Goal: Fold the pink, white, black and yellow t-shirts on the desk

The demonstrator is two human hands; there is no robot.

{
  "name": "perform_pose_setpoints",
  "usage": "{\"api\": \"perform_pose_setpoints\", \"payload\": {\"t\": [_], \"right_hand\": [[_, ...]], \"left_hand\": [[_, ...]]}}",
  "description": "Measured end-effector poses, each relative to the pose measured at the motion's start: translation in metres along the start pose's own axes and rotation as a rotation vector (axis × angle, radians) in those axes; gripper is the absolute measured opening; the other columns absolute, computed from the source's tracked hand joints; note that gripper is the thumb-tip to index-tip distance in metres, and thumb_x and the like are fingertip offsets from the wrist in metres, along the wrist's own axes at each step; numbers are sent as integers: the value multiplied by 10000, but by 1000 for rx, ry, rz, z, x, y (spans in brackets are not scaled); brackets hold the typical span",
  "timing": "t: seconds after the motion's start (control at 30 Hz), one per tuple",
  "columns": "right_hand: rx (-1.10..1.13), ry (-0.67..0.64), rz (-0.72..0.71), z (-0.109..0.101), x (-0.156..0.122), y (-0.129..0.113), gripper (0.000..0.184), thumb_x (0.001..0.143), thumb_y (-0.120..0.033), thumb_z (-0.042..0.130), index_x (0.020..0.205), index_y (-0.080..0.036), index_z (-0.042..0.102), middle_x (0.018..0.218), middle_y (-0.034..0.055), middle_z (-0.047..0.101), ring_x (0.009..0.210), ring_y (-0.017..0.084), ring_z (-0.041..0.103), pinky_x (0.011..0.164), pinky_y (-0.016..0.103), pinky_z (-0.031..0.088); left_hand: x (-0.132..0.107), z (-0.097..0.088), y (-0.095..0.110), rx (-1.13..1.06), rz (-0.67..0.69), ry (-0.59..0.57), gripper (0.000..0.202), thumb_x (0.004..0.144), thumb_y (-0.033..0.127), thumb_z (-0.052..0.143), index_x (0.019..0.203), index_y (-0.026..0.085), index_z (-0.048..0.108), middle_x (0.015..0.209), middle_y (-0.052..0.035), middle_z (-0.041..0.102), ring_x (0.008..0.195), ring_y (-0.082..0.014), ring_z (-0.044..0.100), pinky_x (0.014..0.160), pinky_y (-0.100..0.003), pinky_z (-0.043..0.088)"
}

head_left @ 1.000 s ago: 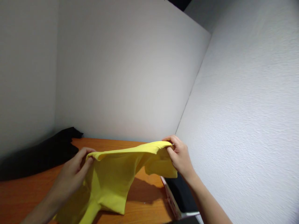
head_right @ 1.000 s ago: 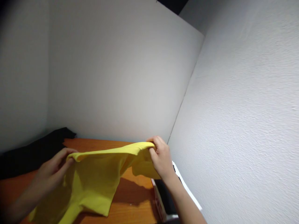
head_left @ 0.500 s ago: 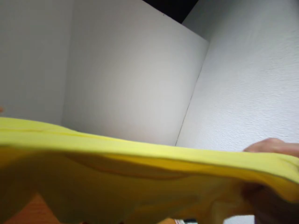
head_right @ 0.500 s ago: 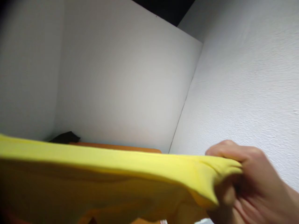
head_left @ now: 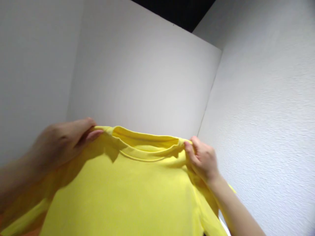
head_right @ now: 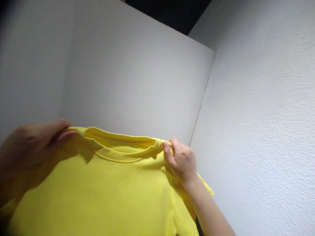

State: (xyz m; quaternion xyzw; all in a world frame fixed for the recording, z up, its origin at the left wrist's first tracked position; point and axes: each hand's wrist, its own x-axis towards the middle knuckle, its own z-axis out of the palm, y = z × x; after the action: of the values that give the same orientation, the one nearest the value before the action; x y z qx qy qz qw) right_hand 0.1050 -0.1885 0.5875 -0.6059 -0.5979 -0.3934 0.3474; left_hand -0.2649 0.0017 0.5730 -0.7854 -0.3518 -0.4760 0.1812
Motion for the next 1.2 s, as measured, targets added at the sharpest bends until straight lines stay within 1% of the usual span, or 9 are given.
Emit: {"api": "perform_pose_setpoints", "payload": {"t": [0.07, 0.17, 0.23, 0.37, 0.5, 0.6, 0.7, 0.9, 1.2], "right_hand": [[-109, -224, 78, 66, 10, 9, 438, 999, -492, 311, 826, -183, 568, 649, 32, 585, 597, 163, 545, 575, 252, 342], [-143, -551, 196, 151, 6, 13, 387, 1010, -424, 348, 1131, -123, 558, 1085, 167, 626, 989, 233, 593, 808, 307, 415], [-120, -654, 222, 187, -15, 6, 396, 984, -397, 436, 1219, -91, 524, 1202, 216, 569, 1119, 276, 548, 900, 360, 408], [-29, -855, 218, 219, -97, -22, 372, 961, -355, 475, 1229, -112, 565, 1204, 192, 595, 1153, 291, 549, 960, 399, 410], [45, -1018, 235, 238, -183, -42, 510, 973, -403, 413, 1354, -79, 514, 1411, 220, 480, 1323, 320, 438, 1063, 433, 355], [83, -1063, 291, 255, -218, -43, 682, 987, -524, 297, 1498, -72, 317, 1572, 189, 211, 1461, 328, 171, 1161, 475, 195], [90, -1044, 333, 269, -228, -36, 727, 981, -582, 208, 1534, -110, 227, 1599, 142, 92, 1481, 303, 48, 1182, 499, 88], [82, -1029, 341, 278, -224, -25, 724, 966, -613, 230, 1534, -164, 250, 1600, 104, 107, 1485, 263, 66, 1188, 477, 53], [70, -1075, 324, 278, -211, -21, 710, 981, -579, 235, 1536, -138, 224, 1600, 117, 106, 1487, 245, 49, 1189, 462, 39]], "left_hand": [[18, 46, 3, 184, 127, -180, 574, 941, 636, 286, 847, 160, 592, 722, 18, 554, 633, -112, 515, 659, -226, 375], [17, 120, 1, 206, 94, -394, 448, 979, 465, 318, 1102, 113, 567, 1051, -135, 637, 991, -263, 595, 855, -362, 430], [-9, 160, -2, 174, 49, -532, 423, 953, 357, 366, 1224, 74, 525, 1234, -222, 582, 1187, -349, 517, 967, -462, 396], [-104, 205, -11, 95, 19, -773, 492, 940, 374, 353, 1299, 105, 555, 1402, -177, 537, 1284, -298, 502, 1059, -425, 391], [-189, 224, -17, 56, -52, -966, 604, 928, 459, 342, 1394, 108, 494, 1500, -147, 425, 1400, -291, 383, 1139, -460, 326], [-217, 236, -21, 48, -108, -1033, 672, 933, 501, 274, 1481, 118, 337, 1580, -106, 230, 1474, -285, 196, 1182, -504, 226], [-223, 247, -27, 33, -133, -1051, 690, 931, 525, 242, 1501, 139, 279, 1595, -79, 164, 1487, -271, 137, 1196, -511, 178], [-222, 262, -39, 17, -154, -995, 702, 923, 577, 241, 1503, 183, 282, 1599, -56, 174, 1488, -264, 150, 1201, -511, 159], [-208, 260, -29, 66, -123, -966, 652, 931, 468, 292, 1467, 106, 367, 1567, -134, 274, 1464, -300, 241, 1182, -533, 171]]}}
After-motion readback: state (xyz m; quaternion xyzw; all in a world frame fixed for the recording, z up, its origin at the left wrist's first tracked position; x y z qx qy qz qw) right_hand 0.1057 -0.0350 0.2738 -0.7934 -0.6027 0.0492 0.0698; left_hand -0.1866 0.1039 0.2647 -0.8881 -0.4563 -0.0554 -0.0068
